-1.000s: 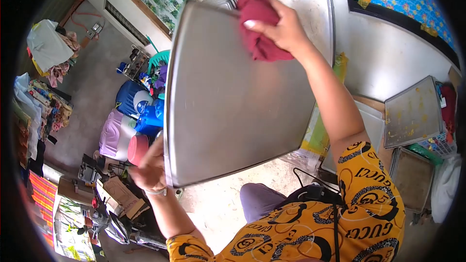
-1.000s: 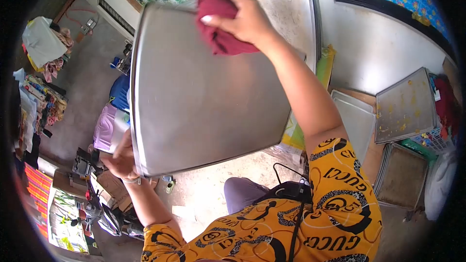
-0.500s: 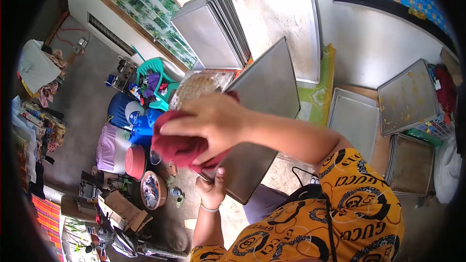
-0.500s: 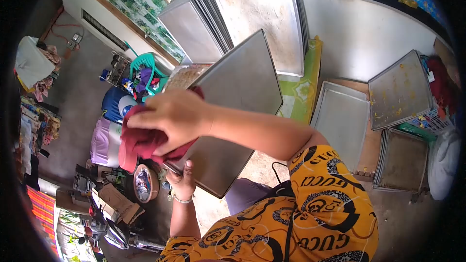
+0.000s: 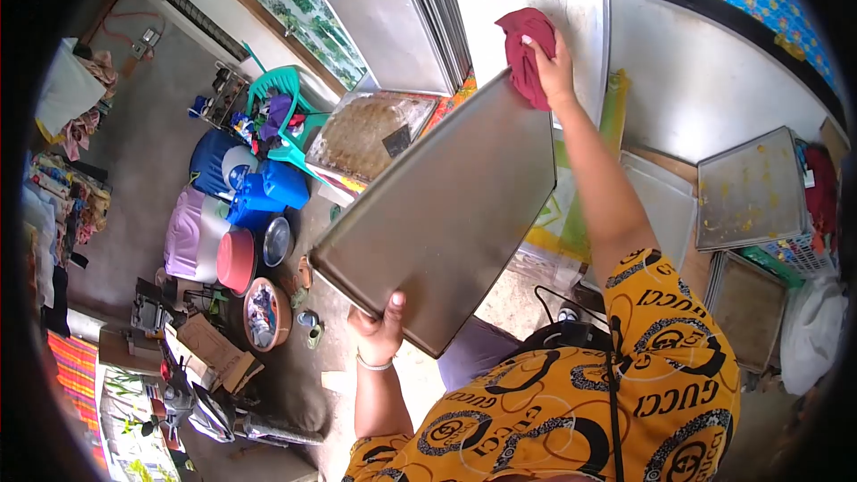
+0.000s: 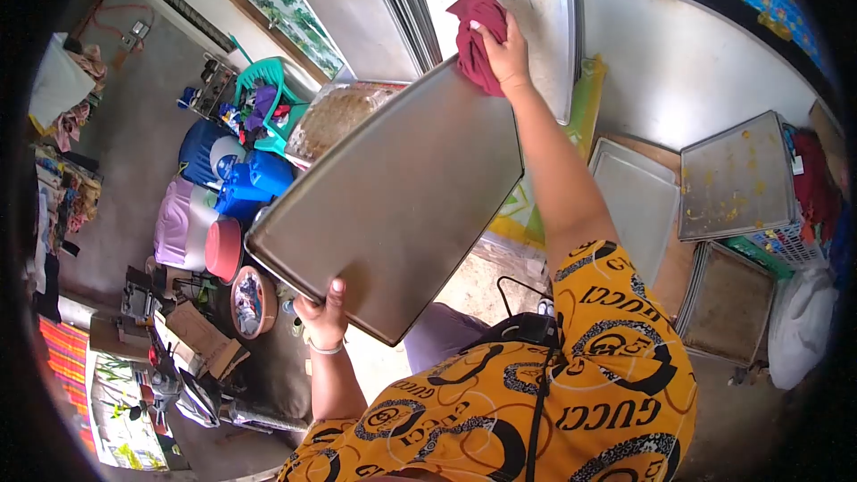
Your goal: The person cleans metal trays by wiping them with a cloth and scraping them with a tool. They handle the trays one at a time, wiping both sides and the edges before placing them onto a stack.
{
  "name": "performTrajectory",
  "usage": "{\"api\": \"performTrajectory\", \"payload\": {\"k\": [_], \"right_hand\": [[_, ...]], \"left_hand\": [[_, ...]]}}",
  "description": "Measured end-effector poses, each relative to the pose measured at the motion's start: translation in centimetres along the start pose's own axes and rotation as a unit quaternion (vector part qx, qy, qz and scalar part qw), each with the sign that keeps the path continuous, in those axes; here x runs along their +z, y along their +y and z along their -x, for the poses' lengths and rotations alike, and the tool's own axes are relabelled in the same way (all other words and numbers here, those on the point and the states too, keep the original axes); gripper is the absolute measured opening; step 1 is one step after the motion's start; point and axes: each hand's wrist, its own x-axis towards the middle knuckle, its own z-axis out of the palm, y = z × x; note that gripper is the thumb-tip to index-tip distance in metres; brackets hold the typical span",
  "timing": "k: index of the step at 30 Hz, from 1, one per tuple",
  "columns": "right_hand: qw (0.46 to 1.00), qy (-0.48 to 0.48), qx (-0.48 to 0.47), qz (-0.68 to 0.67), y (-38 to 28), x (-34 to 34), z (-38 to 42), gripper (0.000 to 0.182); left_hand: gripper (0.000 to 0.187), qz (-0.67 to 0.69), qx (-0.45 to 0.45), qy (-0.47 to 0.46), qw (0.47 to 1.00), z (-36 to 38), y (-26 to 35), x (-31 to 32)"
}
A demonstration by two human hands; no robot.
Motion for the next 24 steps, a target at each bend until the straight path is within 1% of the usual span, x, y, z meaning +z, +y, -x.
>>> {"api": "performTrajectory", "payload": {"k": [1, 2, 3, 4, 5, 6, 7, 8, 9, 10, 11, 14, 15, 16, 17, 18, 19, 20, 21, 22, 24], "right_hand": [[0.999, 0.032, 0.01, 0.007, -0.3, 0.6, 1.5, 0.048], [0.999, 0.044, -0.012, 0.022, -0.2, 1.3, 3.2, 0.048], [0.997, 0.022, 0.042, 0.058, -0.8, 1.9, 5.8, 0.049], [0.995, 0.045, -0.012, 0.09, -2.2, 3.0, 9.2, 0.047], [0.999, -0.022, 0.019, 0.042, -4.2, 3.5, 12.6, 0.045], [0.995, -0.083, 0.033, 0.048, -5.4, 3.7, 16.4, 0.046], [0.975, -0.216, -0.022, 0.053, -8.1, 3.1, 19.1, 0.052], [0.956, -0.238, -0.152, 0.076, -9.7, 3.0, 21.8, 0.054], [0.937, -0.318, -0.145, 0.02, -11.1, 3.0, 24.2, 0.057], [0.909, -0.365, -0.2, -0.002, -14.0, 2.4, 24.7, 0.055], [0.892, -0.37, -0.256, -0.047, -15.6, 2.4, 25.9, 0.053], [0.846, -0.398, -0.341, -0.095, -15.3, 1.6, 27.3, 0.046], [0.867, -0.371, -0.326, -0.066, -14.0, 2.0, 25.6, 0.043], [0.885, -0.346, -0.309, -0.037, -12.8, 2.3, 23.9, 0.04], [0.92, -0.286, -0.266, 0.029, -10.3, 1.9, 22.8, 0.04], [0.962, -0.246, -0.106, 0.046, -7.2, 1.4, 21.9, 0.042], [0.976, -0.161, 0.063, 0.133, -3.9, 1.1, 20.5, 0.044], [0.97, -0.108, 0.107, 0.192, -2.8, -0.3, 18.1, 0.046], [0.939, -0.081, 0.101, 0.318, 4.8, -2.3, 18.9, 0.044], [0.917, -0.123, 0.176, 0.336, 4.0, -4.5, 18.4, 0.046], [0.875, -0.177, 0.205, 0.402, 3.7, -6.9, 18.2, 0.046]], "left_hand": [[0.026, 0.016, -0.026, -0.003, 1.0, -0.2, 0.1, -0.1], [0.026, 0.033, -0.052, -0.004, 0.998, -0.5, 0.1, -0.1], [0.026, 0.056, -0.047, 0.015, 0.997, -0.9, 0.7, 0.3], [0.023, 0.103, -0.082, 0.035, 0.991, -1.0, 0.8, 0.5], [0.022, 0.151, -0.116, 0.054, 0.98, -1.1, 0.8, 0.6], [0.021, 0.199, -0.15, 0.072, 0.966, -1.3, 0.7, 0.8], [0.022, 0.197, -0.142, 0.11, 0.964, -1.8, 0.6, 1.4], [0.022, 0.226, -0.155, 0.122, 0.954, -1.7, 0.1, 1.5], [0.023, 0.254, -0.169, 0.134, 0.943, -1.5, -0.5, 1.4], [0.023, 0.282, -0.183, 0.145, 0.93, -1.3, -0.8, 1.4], [0.028, 0.289, -0.195, 0.145, 0.926, -1.2, -0.8, 1.3], [0.031, 0.308, -0.226, 0.135, 0.914, -0.7, -0.8, 1.2], [0.031, 0.291, -0.222, 0.106, 0.925, -1.0, 1.1, 1.0], [0.031, 0.273, -0.199, 0.109, 0.935, -0.8, 0.9, 0.8], [0.031, 0.254, -0.176, 0.112, 0.944, -0.5, 0.4, 0.6], [0.031, 0.236, -0.153, 0.114, 0.953, -0.3, 0.1, 0.4], [0.03, 0.226, -0.146, 0.167, 0.949, -0.6, 1.2, 1.2], [0.028, 0.229, -0.163, 0.167, 0.945, -0.2, 1.2, 1.0], [0.027, 0.233, -0.178, 0.166, 0.942, 0.3, 1.0, 0.6], [0.025, 0.24, -0.186, 0.165, 0.938, 0.3, 0.8, 0.4], [0.023, 0.246, -0.181, 0.192, 0.933, -0.1, 0.8, -0.3]]}}
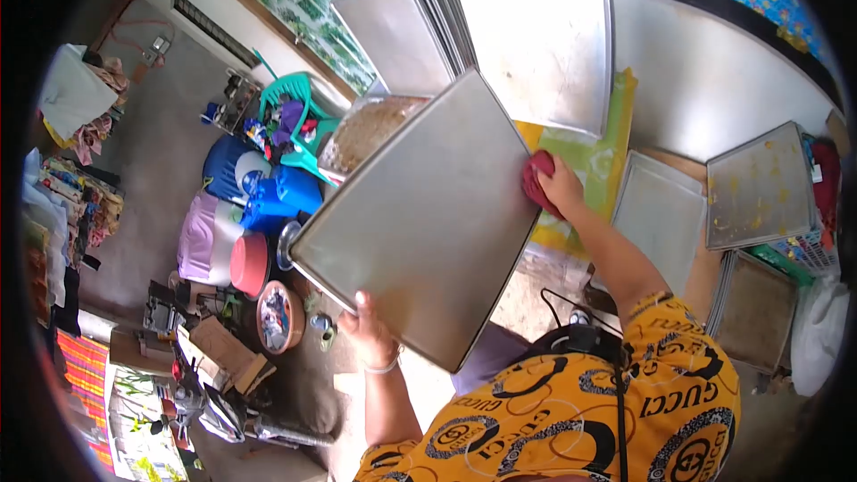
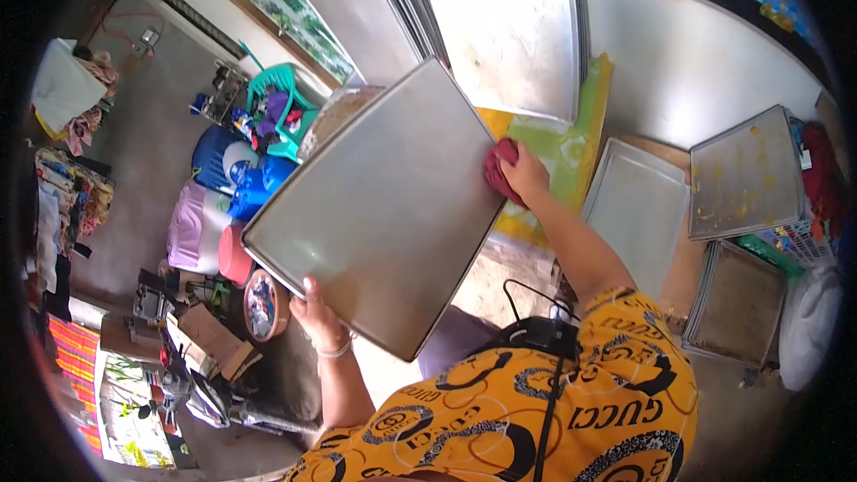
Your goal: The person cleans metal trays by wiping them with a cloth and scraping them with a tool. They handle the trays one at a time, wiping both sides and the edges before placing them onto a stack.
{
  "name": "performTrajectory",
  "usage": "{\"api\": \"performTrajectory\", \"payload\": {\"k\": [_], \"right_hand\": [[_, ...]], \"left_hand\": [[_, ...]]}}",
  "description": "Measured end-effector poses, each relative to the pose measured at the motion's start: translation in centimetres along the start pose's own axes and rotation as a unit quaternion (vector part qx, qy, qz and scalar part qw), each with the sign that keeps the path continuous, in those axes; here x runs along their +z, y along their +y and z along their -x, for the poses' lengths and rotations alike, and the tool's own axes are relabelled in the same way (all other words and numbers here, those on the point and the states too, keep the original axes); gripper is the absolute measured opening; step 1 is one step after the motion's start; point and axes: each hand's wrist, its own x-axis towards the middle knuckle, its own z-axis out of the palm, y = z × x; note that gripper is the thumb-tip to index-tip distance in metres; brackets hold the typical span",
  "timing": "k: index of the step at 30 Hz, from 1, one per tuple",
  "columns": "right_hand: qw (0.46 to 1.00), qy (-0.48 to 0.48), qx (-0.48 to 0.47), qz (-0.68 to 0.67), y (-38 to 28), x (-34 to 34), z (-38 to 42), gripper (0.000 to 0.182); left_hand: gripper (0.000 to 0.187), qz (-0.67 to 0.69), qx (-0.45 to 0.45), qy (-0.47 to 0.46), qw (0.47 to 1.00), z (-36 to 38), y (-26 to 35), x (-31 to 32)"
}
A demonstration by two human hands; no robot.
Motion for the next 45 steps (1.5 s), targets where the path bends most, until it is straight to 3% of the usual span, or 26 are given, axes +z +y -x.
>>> {"api": "performTrajectory", "payload": {"k": [3, 4, 6, 8, 9, 11, 14, 15, 16, 18, 20, 22, 23, 24, 26, 28, 29, 30, 31, 32, 34, 36, 39, 40, 42, 45], "right_hand": [[0.953, -0.04, 0.1, -0.283, 3.3, 1.4, -1.0, 0.044], [0.868, -0.141, 0.169, -0.445, 3.4, 0.6, -1.3, 0.045], [0.575, -0.321, 0.283, -0.698, 2.6, -1.1, -2.6, 0.047], [0.564, -0.356, 0.128, -0.734, -2.7, -3.6, -3.2, 0.039], [0.555, -0.358, 0.165, -0.732, -4.3, -5.4, -2.8, 0.037], [0.534, -0.357, 0.24, -0.727, -7.6, -9.1, -1.9, 0.032], [0.62, -0.303, 0.167, -0.704, -6.8, -8.4, -4.3, 0.033], [0.642, -0.3, 0.134, -0.692, -6.0, -8.1, -5.0, 0.034], [0.678, -0.253, 0.131, -0.677, -6.0, -8.4, -5.2, 0.037], [0.694, -0.247, 0.16, -0.657, -6.1, -8.8, -5.8, 0.035], [0.696, -0.292, 0.136, -0.642, -4.8, -9.3, -7.3, 0.039], [0.847, -0.129, -0.074, -0.511, -5.5, -8.9, -7.4, 0.044], [0.888, -0.04, -0.177, -0.423, -5.6, -8.6, -7.4, 0.048], [0.937, -0.009, -0.205, -0.284, -5.4, -8.2, -7.3, 0.057], [0.94, 0.028, -0.268, -0.208, -6.8, -6.6, -6.0, 0.059], [0.929, 0.074, -0.341, -0.125, -10.6, -4.3, -2.6, 0.059], [0.926, 0.005, -0.312, -0.213, -13.8, -4.2, 0.2, 0.056], [0.896, -0.012, -0.358, -0.264, -16.5, -4.3, 3.5, 0.05], [0.863, 0.045, -0.477, -0.162, -18.2, -4.2, 6.5, 0.046], [0.844, -0.017, -0.516, -0.145, -19.7, -6.3, 10.1, 0.041], [0.726, -0.059, -0.669, -0.148, -18.5, -5.3, 14.7, 0.034], [0.682, -0.122, -0.701, -0.168, -16.9, -7.5, 16.7, 0.031], [0.816, -0.175, -0.527, -0.163, -11.5, -5.9, 12.0, 0.034], [0.855, -0.119, -0.451, -0.225, -10.6, -5.6, 9.5, 0.036], [0.939, -0.04, -0.294, -0.176, -6.4, -4.5, 4.7, 0.051], [0.984, -0.039, -0.169, -0.041, -1.1, -4.6, 0.1, 0.062]], "left_hand": [[0.024, -0.001, 0.035, 0.024, 0.999, -0.4, 2.2, -1.1], [0.026, -0.006, 0.065, 0.026, 0.998, -0.7, 2.6, -2.2], [0.025, -0.112, 0.222, -0.162, 0.955, -2.3, 3.8, -7.2], [0.021, -0.153, 0.308, -0.348, 0.872, -5.0, 8.0, -7.3], [0.02, -0.144, 0.321, -0.441, 0.825, -6.7, 10.2, -6.9], [0.027, -0.115, 0.254, -0.415, 0.866, -6.8, 11.6, -5.9], [0.06, 0.003, 0.102, -0.147, 0.984, -8.1, 10.0, -7.3], [0.064, 0.113, 0.035, -0.178, 0.977, -8.6, 9.1, -8.3], [0.057, 0.253, -0.114, -0.19, 0.942, -10.2, 6.2, -10.2], [0.063, 0.231, -0.175, -0.093, 0.953, -8.2, 2.5, -9.4], [0.05, 0.176, -0.293, -0.123, 0.932, -7.1, -2.7, -11.5], [0.053, 0.282, -0.331, -0.153, 0.888, -5.4, -0.9, -8.4], [0.054, 0.296, -0.334, -0.161, 0.88, -4.6, -0.5, -7.5], [0.055, 0.308, -0.338, -0.171, 0.873, -3.7, -0.5, -6.5], [0.053, 0.291, -0.308, -0.146, 0.894, -1.7, -1.8, -4.4], [0.048, 0.263, -0.251, -0.232, 0.902, -0.4, -2.1, -2.3], [0.042, 0.264, -0.226, -0.243, 0.906, 0.0, -2.2, -1.6], [0.041, 0.275, -0.221, -0.234, 0.906, -0.3, -1.9, -0.9], [0.041, 0.285, -0.217, -0.222, 0.907, -0.6, -1.4, -0.5], [0.041, 0.293, -0.214, -0.208, 0.908, -0.9, -1.1, -0.2], [0.045, 0.317, -0.185, -0.151, 0.918, -1.2, -1.2, -0.7], [0.048, 0.341, -0.165, -0.233, 0.896, -1.4, -2.6, -2.9], [0.054, 0.33, -0.13, -0.179, 0.918, 0.7, 0.3, -2.6], [0.057, 0.339, -0.114, -0.158, 0.92, 1.3, 0.4, -3.0], [0.058, 0.337, -0.099, -0.132, 0.927, 1.6, 1.0, -4.7], [0.057, 0.359, -0.069, -0.121, 0.923, 0.9, 2.4, -6.5]]}}
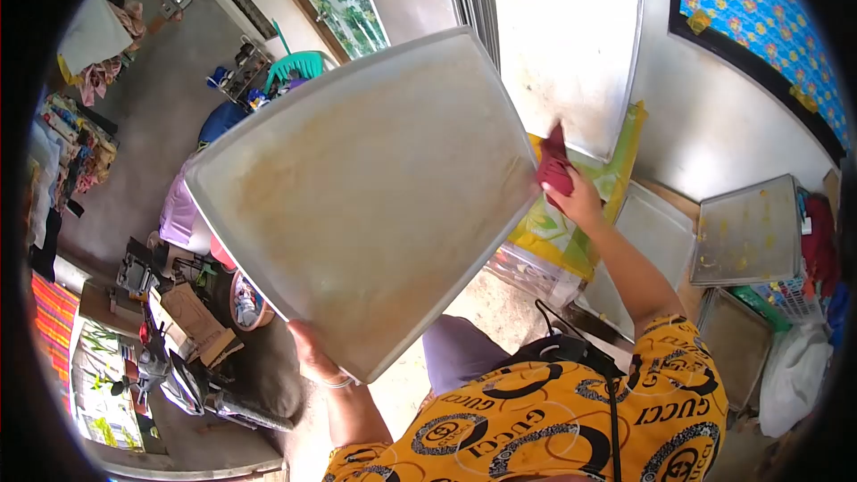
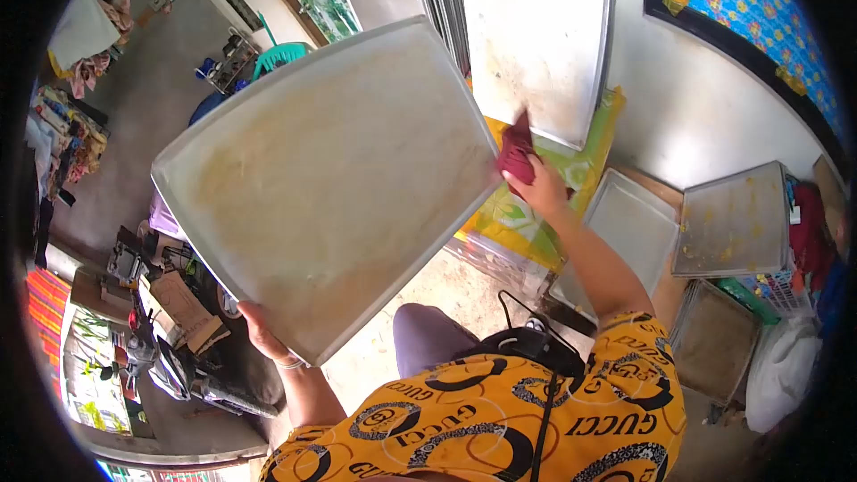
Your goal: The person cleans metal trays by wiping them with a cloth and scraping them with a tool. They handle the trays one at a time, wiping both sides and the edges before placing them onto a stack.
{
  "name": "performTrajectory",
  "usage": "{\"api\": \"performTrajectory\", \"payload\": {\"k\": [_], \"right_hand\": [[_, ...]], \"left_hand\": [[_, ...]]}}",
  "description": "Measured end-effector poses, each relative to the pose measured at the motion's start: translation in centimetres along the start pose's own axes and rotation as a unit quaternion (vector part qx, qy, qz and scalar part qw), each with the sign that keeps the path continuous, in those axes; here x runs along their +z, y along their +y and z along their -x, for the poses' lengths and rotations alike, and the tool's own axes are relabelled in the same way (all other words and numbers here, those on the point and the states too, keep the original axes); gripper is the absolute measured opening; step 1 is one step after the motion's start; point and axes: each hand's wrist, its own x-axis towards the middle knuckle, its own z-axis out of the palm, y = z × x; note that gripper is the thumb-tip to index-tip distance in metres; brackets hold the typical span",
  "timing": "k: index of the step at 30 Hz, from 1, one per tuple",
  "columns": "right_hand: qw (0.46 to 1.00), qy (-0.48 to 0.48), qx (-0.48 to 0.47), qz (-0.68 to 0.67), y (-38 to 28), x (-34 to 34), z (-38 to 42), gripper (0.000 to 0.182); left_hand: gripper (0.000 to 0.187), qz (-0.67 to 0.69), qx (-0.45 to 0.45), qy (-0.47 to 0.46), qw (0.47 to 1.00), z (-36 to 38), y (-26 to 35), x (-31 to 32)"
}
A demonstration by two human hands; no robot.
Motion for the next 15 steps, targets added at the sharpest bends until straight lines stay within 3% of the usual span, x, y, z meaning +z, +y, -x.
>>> {"api": "performTrajectory", "payload": {"k": [2, 4, 5, 6, 7, 8, 9, 10, 11, 12, 13, 14, 15], "right_hand": [[0.999, -0.011, 0.031, 0.016, 1.0, -1.1, -0.2, 0.067], [0.973, -0.105, 0.018, 0.207, 0.8, -2.6, -0.1, 0.073], [0.975, -0.128, 0.028, 0.18, 0.4, -3.4, -0.2, 0.07], [0.976, -0.151, 0.04, 0.153, -0.5, -4.4, -0.3, 0.067], [0.975, -0.173, 0.053, 0.127, -1.5, -5.4, -0.4, 0.065], [0.982, -0.159, 0.062, -0.08, -2.1, -5.8, -0.7, 0.062], [0.942, -0.157, 0.091, -0.283, -3.6, -5.9, -0.3, 0.057], [0.86, -0.149, 0.122, -0.472, -5.1, -6.0, 0.0, 0.054], [0.737, -0.204, 0.225, -0.604, -6.3, -5.7, 0.7, 0.054], [0.575, -0.31, 0.233, -0.72, -7.1, -5.6, 1.5, 0.053], [0.553, -0.268, 0.25, -0.748, -9.1, -5.7, 2.0, 0.051], [0.529, -0.226, 0.264, -0.775, -11.9, -6.2, 2.2, 0.051], [0.501, -0.182, 0.277, -0.799, -14.2, -6.7, 2.4, 0.051]], "left_hand": [[0.056, 0.021, 0.024, 0.002, 1.0, -0.7, 0.8, 0.0], [0.054, 0.012, 0.035, -0.032, 0.999, -0.8, 1.1, -0.3], [0.054, 0.01, 0.039, -0.049, 0.998, -0.8, 1.1, -0.5], [0.063, 0.025, 0.03, 0.017, 0.999, -0.7, 0.9, -0.9], [0.061, 0.023, 0.036, 0.035, 0.998, -0.8, 0.5, -0.7], [0.059, 0.02, 0.042, 0.054, 0.997, -0.8, 0.1, -0.3], [0.056, 0.017, 0.046, 0.074, 0.996, -0.8, -0.2, 0.0], [0.058, 0.058, 0.032, 0.044, 0.997, -1.1, -0.4, -0.6], [0.061, 0.101, 0.017, 0.015, 0.995, -1.7, -0.8, -1.9], [0.063, 0.145, 0.003, -0.014, 0.989, -2.3, -1.5, -3.2], [0.065, 0.189, -0.01, -0.043, 0.981, -2.6, -1.9, -3.7], [0.065, 0.112, 0.032, -0.001, 0.993, -3.3, -2.5, -3.3], [0.064, 0.12, 0.026, -0.001, 0.992, -4.1, -3.0, -2.1]]}}
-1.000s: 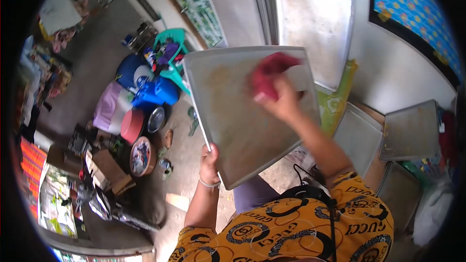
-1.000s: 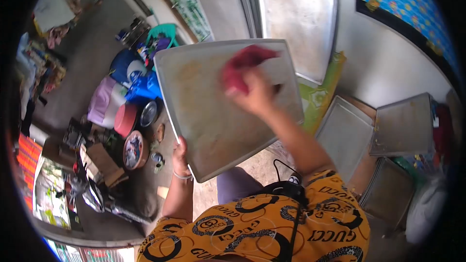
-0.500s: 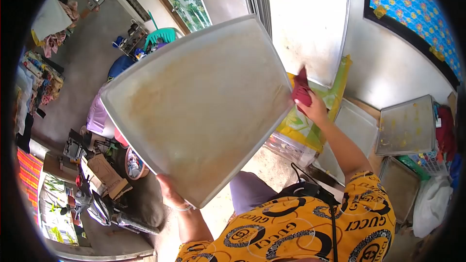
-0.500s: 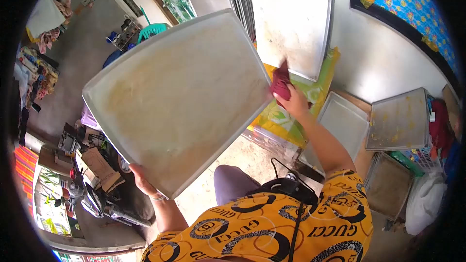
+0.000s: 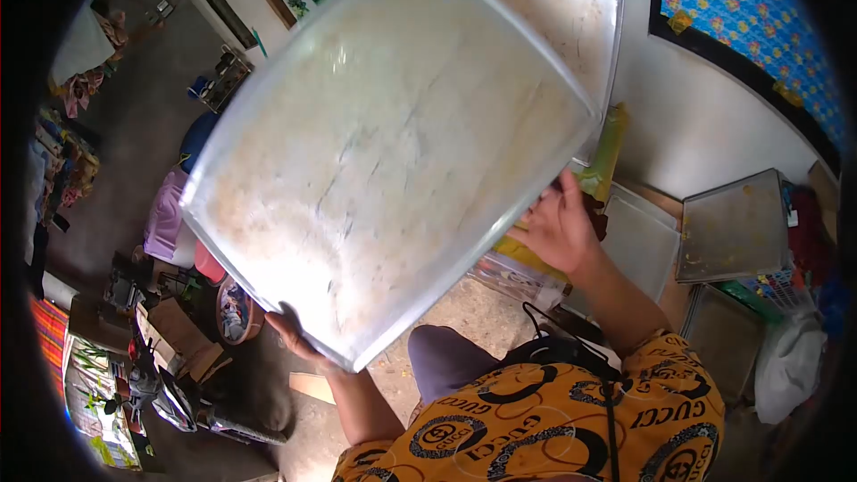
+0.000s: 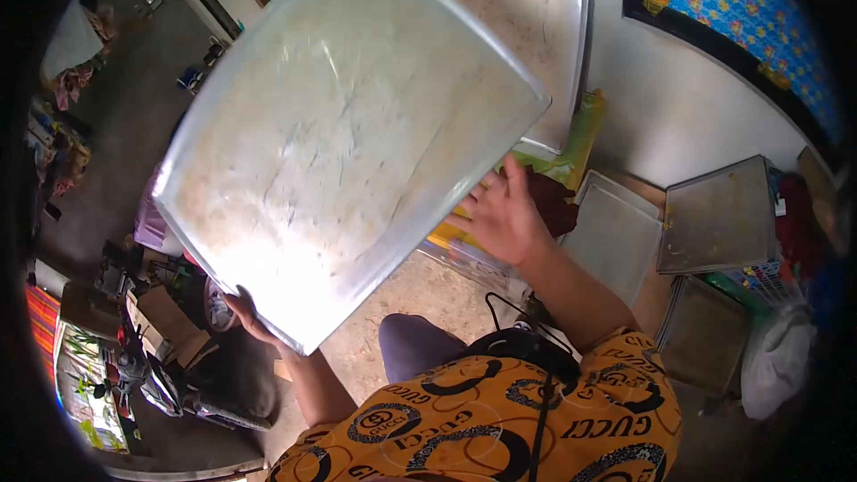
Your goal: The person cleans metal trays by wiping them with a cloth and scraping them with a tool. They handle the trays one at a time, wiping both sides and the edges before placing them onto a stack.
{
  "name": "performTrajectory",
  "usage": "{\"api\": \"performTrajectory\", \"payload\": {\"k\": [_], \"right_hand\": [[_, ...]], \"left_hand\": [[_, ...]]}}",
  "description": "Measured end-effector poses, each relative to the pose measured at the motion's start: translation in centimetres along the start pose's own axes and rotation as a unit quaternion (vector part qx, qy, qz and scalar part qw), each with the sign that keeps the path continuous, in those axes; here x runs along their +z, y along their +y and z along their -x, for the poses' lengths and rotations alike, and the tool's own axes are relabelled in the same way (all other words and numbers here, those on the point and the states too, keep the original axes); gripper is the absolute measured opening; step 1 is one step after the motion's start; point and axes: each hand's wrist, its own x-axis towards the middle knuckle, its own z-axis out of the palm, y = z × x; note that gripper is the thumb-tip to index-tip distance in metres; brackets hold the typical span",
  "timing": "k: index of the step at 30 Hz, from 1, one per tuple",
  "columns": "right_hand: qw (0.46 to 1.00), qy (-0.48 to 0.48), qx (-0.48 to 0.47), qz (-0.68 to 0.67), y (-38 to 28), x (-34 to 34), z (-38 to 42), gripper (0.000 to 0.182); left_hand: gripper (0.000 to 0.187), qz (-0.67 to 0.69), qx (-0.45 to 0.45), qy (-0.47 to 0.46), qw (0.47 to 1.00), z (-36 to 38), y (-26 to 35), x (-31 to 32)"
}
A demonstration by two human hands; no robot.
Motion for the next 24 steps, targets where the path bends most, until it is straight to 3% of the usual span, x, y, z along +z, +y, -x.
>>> {"api": "performTrajectory", "payload": {"k": [2, 3, 5, 6, 8, 9, 11, 12, 14, 16, 18, 20, 23, 24], "right_hand": [[0.996, -0.05, -0.073, -0.006, -0.1, 3.0, 0.0, 0.052], [0.991, -0.074, -0.11, -0.009, -0.7, 3.7, -0.5, 0.052], [0.987, 0.078, -0.139, -0.006, -3.9, 3.5, -3.1, 0.052], [0.978, 0.083, -0.189, 0.007, -5.9, 3.4, -4.1, 0.052], [0.95, 0.087, -0.3, 0.016, -10.4, 2.9, -5.4, 0.045], [0.928, 0.085, -0.362, 0.013, -12.6, 2.5, -5.4, 0.038], [0.885, 0.057, -0.457, 0.063, -16.6, 3.1, -3.7, 0.04], [0.843, 0.085, -0.518, 0.113, -16.3, 5.2, -2.2, 0.044], [0.781, 0.056, -0.595, 0.181, -18.8, 4.3, -1.5, 0.049], [0.725, 0.08, -0.639, 0.242, -18.9, 4.6, -1.5, 0.057], [0.701, 0.12, -0.643, 0.284, -18.9, 4.1, -2.7, 0.053], [0.661, 0.176, -0.649, 0.333, -19.6, 2.3, -5.1, 0.047], [0.564, 0.274, -0.65, 0.429, -21.5, -1.8, -9.9, 0.044], [0.525, 0.302, -0.642, 0.469, -21.7, -2.9, -11.2, 0.046]], "left_hand": [[0.064, 0.01, -0.015, 0.005, 1.0, -1.4, -1.6, 2.8], [0.064, -0.066, 0.06, -0.031, 0.996, -2.1, -3.2, 1.7], [0.061, -0.168, 0.073, -0.058, 0.981, -3.5, -4.9, 0.5], [0.058, -0.193, 0.014, -0.05, 0.98, -4.6, -5.2, 0.7], [0.047, -0.048, -0.065, -0.189, 0.979, -7.4, -6.5, 1.6], [0.038, -0.165, -0.04, -0.139, 0.976, -7.1, -6.6, 1.0], [0.022, -0.388, 0.016, -0.035, 0.921, -5.7, -7.4, -1.9], [0.014, -0.492, 0.042, 0.019, 0.87, -4.8, -7.9, -3.6], [0.011, -0.573, -0.068, 0.102, 0.81, -0.8, -8.4, -8.2], [0.03, -0.795, -0.165, 0.013, 0.584, 4.0, -9.1, -14.8], [0.053, -0.847, -0.217, -0.09, 0.477, 9.6, -10.4, -18.2], [0.068, -0.885, -0.366, -0.109, 0.268, 15.2, -12.4, -16.5], [0.066, -0.78, -0.421, -0.035, 0.462, 19.3, -12.0, -17.6], [0.064, -0.783, -0.413, -0.036, 0.464, 19.3, -11.9, -18.0]]}}
